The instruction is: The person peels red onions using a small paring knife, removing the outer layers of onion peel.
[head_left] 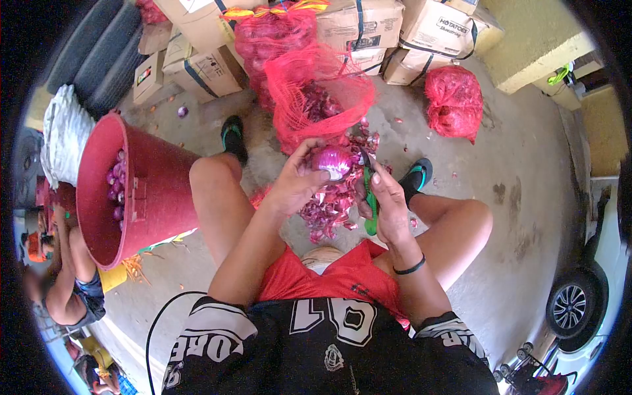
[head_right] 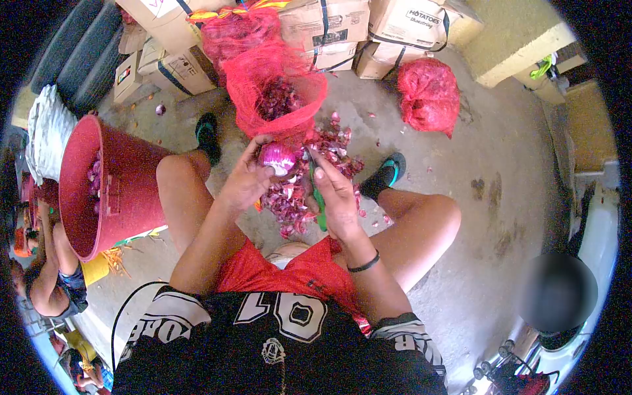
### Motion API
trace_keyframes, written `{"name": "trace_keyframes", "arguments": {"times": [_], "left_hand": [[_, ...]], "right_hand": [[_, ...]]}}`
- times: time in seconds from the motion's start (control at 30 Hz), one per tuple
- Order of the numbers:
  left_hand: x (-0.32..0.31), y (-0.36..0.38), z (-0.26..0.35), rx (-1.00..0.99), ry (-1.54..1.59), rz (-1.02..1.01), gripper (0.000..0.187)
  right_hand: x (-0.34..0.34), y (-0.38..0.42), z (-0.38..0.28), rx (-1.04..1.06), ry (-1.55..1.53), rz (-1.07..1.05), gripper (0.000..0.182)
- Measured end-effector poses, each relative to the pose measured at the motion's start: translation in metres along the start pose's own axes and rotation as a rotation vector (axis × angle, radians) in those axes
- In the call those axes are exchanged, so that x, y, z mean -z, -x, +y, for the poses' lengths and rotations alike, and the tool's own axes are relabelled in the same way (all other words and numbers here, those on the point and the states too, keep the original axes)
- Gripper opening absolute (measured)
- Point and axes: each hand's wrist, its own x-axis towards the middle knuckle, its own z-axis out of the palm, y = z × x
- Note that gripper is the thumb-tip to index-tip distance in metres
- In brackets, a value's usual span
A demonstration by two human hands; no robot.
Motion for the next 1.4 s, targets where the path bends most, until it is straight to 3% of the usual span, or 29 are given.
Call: {"name": "trace_keyframes", "arguments": {"times": [0.1,0.3,0.43,0.57,0.63,0.73,0.8,0.83,0.93,1.1,1.2,1.3,1.33,1.4], "left_hand": [[-0.004,-0.005,0.001,0.081,0.041,0.059,0.055],[-0.008,-0.007,0.000,0.034,0.005,-0.028,0.052],[-0.004,-0.010,-0.001,0.051,0.034,-0.024,0.052],[-0.009,-0.010,-0.002,-0.057,-0.188,0.032,0.057],[-0.010,-0.011,-0.006,-0.139,-0.377,-0.003,0.060],[-0.022,-0.006,-0.002,-0.176,-0.700,-0.021,0.068],[-0.019,-0.006,-0.009,-0.234,-0.672,-0.014,0.065],[-0.017,-0.007,-0.013,-0.264,-0.659,-0.010,0.064],[-0.014,-0.009,-0.015,-0.087,-0.224,-0.013,0.062],[-0.025,-0.005,-0.014,0.057,-0.083,-0.004,0.062],[-0.035,-0.006,-0.013,0.088,0.079,0.061,0.059],[-0.022,-0.008,-0.013,0.096,0.182,0.082,0.060],[-0.018,-0.009,-0.012,0.100,0.197,0.075,0.060],[-0.016,-0.007,-0.010,0.107,0.193,0.081,0.062]], "right_hand": [[0.006,0.005,0.004,0.031,0.106,-0.111,0.043],[0.021,-0.002,-0.016,0.088,0.083,0.183,0.038],[0.029,-0.002,-0.029,0.178,-0.004,0.265,0.034],[0.030,-0.005,-0.010,0.065,0.512,0.204,0.047],[0.024,-0.004,0.000,-0.076,0.403,0.220,0.048],[0.019,-0.010,0.011,0.011,0.542,0.234,0.033],[0.021,-0.017,0.014,0.104,0.679,0.226,0.024],[0.018,-0.015,0.010,0.057,0.530,0.210,0.021],[0.009,-0.010,-0.002,-0.047,0.193,0.156,0.016],[0.017,-0.007,0.000,-0.057,0.138,0.092,0.018],[0.015,-0.001,-0.002,0.038,0.248,0.031,0.019],[0.011,0.005,-0.018,-0.002,-0.048,0.059,0.017],[0.025,0.003,-0.020,-0.027,-0.011,0.040,0.019],[0.044,-0.007,-0.022,-0.039,0.515,0.113,0.023]]}}
